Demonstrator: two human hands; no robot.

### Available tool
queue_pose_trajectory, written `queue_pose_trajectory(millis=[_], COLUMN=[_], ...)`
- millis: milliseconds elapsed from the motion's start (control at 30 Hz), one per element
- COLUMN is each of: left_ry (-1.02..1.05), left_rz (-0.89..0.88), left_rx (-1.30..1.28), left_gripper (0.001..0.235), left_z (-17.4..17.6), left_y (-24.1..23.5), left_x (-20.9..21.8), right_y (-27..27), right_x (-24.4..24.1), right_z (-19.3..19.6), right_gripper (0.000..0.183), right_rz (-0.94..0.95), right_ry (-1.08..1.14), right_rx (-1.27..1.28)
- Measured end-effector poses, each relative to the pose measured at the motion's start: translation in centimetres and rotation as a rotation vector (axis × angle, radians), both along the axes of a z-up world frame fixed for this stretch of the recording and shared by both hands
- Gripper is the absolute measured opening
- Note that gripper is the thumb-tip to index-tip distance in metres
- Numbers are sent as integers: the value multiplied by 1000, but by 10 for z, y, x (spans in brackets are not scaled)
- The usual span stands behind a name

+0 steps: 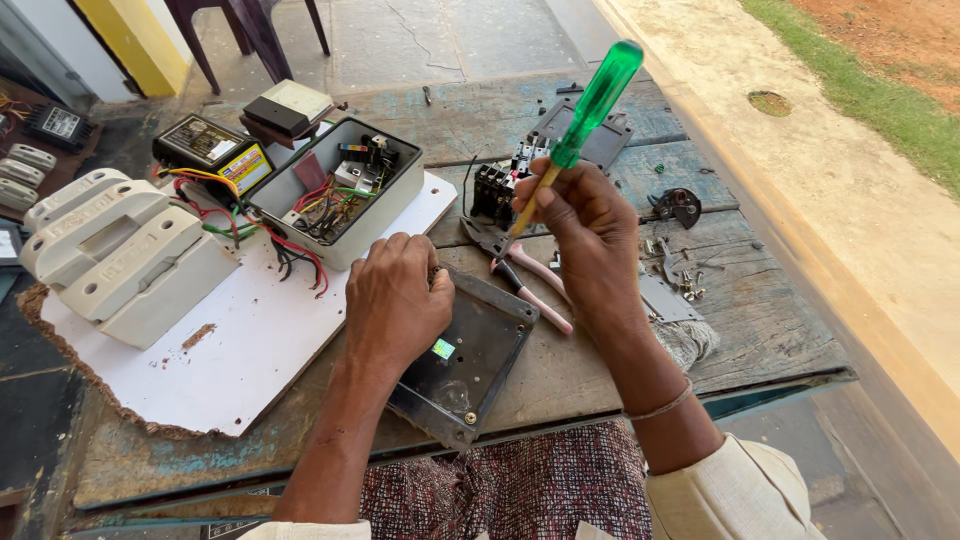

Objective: The person uses a screwdriver and pliers to disassemble and work on an electrical component and its housing.

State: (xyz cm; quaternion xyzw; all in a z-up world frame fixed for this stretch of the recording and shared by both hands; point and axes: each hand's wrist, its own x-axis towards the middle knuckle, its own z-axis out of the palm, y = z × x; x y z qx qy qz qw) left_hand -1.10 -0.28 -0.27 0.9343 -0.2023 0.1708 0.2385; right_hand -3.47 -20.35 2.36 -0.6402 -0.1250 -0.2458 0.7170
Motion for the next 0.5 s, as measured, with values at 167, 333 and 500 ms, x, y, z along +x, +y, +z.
queue_pose_trajectory(millis=[167, 333, 500], left_ry=[-42, 38, 138], left_rz=[-254, -474, -479], left_rx=[97, 116, 187], left_gripper=[19, 18, 19], left_z=[7, 4, -7], left_y=[-73, -174, -230], left_x=[6, 4, 8], right_y=[-78, -143, -172], right_x=[-27, -50, -69], right_z=[8, 4, -20], right_gripper=[21, 23, 22], right_rz=[-280, -499, -548], right_ry=[42, 214, 332], right_rx=[-103, -55, -4])
